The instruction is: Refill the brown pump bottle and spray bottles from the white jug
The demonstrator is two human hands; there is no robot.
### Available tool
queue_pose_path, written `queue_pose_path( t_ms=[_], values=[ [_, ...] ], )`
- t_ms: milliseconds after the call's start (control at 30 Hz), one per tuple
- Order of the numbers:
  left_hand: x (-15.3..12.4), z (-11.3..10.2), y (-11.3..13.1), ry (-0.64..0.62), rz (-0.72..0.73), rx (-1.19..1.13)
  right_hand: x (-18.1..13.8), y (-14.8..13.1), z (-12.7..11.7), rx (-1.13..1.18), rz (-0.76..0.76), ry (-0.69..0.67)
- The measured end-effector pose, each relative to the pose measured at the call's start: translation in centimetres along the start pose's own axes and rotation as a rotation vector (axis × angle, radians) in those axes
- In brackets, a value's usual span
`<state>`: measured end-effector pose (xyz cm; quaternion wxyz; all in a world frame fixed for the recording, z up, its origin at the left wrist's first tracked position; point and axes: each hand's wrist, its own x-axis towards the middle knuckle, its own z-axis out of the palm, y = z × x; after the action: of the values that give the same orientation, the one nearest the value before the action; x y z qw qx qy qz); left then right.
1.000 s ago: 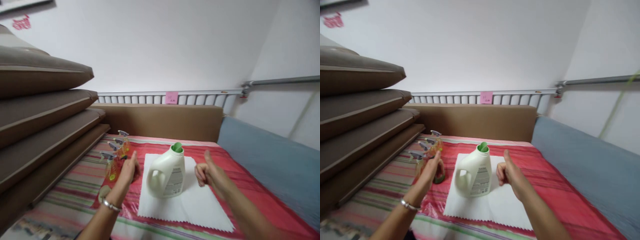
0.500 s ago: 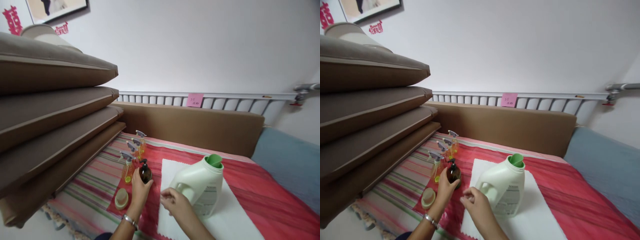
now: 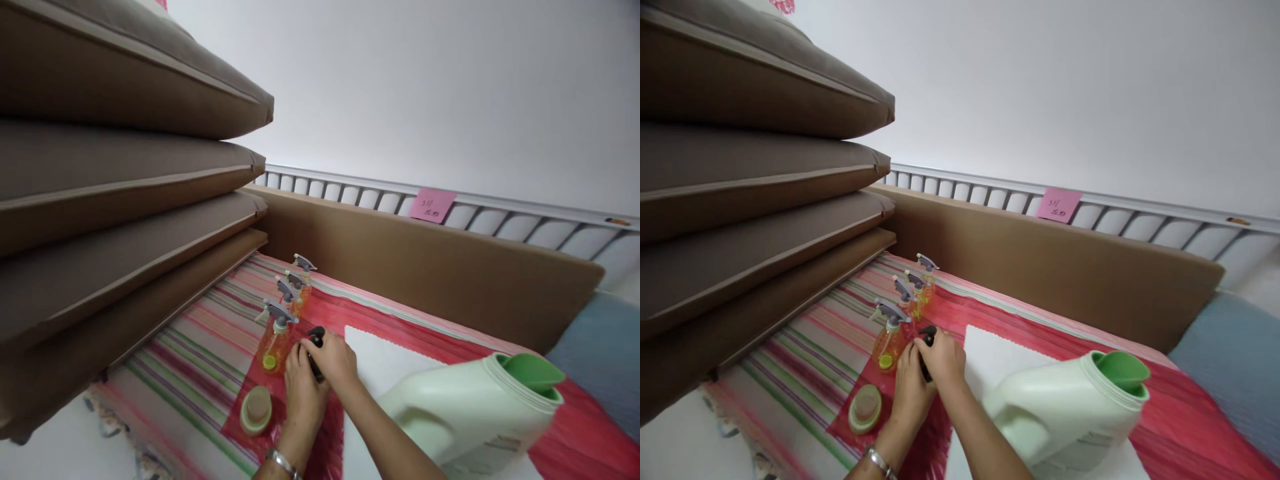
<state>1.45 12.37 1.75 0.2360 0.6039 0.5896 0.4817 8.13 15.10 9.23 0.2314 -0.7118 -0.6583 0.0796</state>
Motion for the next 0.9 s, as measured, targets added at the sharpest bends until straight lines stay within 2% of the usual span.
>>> queue_pose_path(
  t_ms=[133,233,333,433,567,633,800,900],
  values=[
    [-0.2,-0.7,0.4,0.001,0.042,-0.016,-0.6,0.2,-1.1,-0.046,0.012,-0.003],
    [-0.7,-1.7,0.8,0.019,0.114,-0.038,-1.9,-0.2,-2.7,-0.06,0.008,0.013],
    [-1.5,-3.1,1.4,-0.014,0.193,-0.082,-3.6,-0.8,-4.7,-0.064,-0.029,0.012],
    [-2.6,-4.5,2.0,-0.055,0.241,-0.113,-5.0,-0.9,-6.7,-0.026,-0.143,-0.048],
    [-3.8,-5.9,2.3,-0.138,0.275,-0.143,-6.3,0.0,-8.8,0.084,-0.321,-0.193],
    [-4.1,-6.3,2.3,-0.151,0.282,-0.12,-6.9,0.4,-9.0,0.145,-0.303,-0.186],
    [-4.7,-6.7,2.3,-0.153,0.302,-0.077,-7.7,0.4,-7.6,0.299,-0.207,0.025],
    [-5.0,-6.9,2.4,-0.17,0.309,-0.072,-7.8,0.4,-7.1,0.389,-0.243,-0.047]
  ],
)
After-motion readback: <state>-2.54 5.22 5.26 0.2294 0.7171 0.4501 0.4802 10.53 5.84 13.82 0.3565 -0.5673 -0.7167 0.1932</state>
